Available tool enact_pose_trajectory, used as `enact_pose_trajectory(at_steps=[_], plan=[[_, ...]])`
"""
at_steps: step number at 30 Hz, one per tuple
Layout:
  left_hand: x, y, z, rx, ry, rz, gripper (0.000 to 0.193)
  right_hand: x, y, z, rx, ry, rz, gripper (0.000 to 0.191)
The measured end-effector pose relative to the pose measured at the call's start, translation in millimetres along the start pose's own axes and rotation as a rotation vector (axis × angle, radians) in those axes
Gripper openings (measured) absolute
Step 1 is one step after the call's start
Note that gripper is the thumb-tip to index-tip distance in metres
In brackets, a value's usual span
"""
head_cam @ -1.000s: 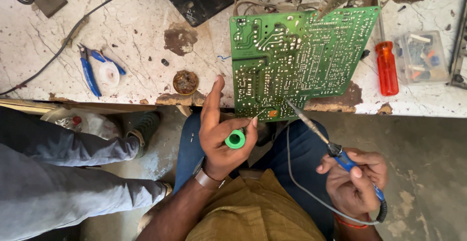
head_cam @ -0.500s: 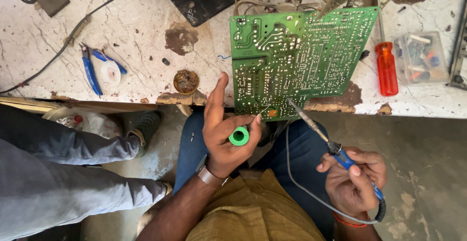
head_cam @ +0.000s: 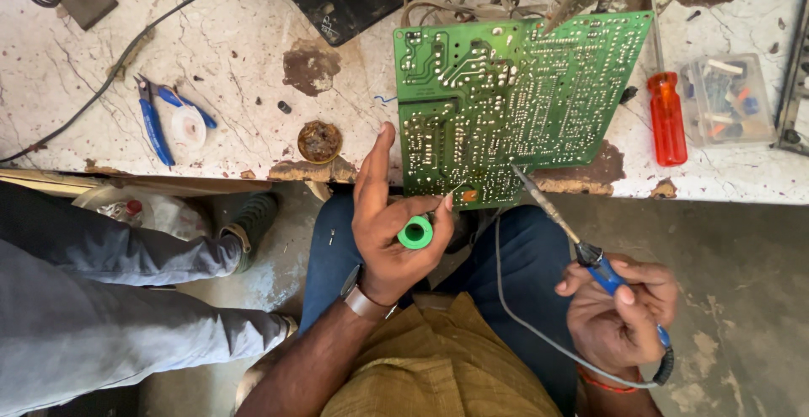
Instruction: The person holds a green circuit board against the workbench and solders components on it using a soldering iron, feeding solder from a spool held in the other hand. They reposition the board and continue soldering different joints across its surface throughout the episode.
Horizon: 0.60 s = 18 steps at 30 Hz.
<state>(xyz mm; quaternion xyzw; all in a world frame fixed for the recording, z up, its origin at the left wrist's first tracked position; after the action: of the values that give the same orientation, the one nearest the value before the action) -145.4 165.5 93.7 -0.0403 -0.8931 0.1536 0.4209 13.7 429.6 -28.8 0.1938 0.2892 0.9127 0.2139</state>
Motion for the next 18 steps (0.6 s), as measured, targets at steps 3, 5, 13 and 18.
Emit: enact_pose_trajectory(at_steps=[3, 5, 13, 18], plan=[[-2.1, -0.1, 1.2, -0.012, -0.004, 0.0, 0.012, -0.9, 0.1, 0.0, -0.006, 0.014, 0.007, 0.018], [-3.5, -0.7, 1.6, -0.005, -0.012, 0.018, 0.012, -2.0, -1.4, -0.6, -0.002, 0.021, -0.009, 0.018], [0.8, -3.4, -5.4, 0.036, 0.027, -0.002, 0.013, -4.1, -5.6, -1.2, 0.022, 0.005, -0.02, 0.018], [1.4, -1.7, -5.6, 0.043, 0.028, -0.004, 0.013, -4.7, -7.5, -4.5, 0.031, 0.004, -0.018, 0.022]])
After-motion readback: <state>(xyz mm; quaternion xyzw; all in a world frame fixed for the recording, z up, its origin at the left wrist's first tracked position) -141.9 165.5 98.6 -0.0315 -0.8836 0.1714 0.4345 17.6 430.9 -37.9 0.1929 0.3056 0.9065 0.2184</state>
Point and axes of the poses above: each hand's wrist, its own x-axis towards the middle knuckle, its own y-axis out of the palm, z = x × y, the point moved 10 cm from there along x, towards the middle knuckle, and after that the axes turned 8 degrees about y, right-handed, at the moved point
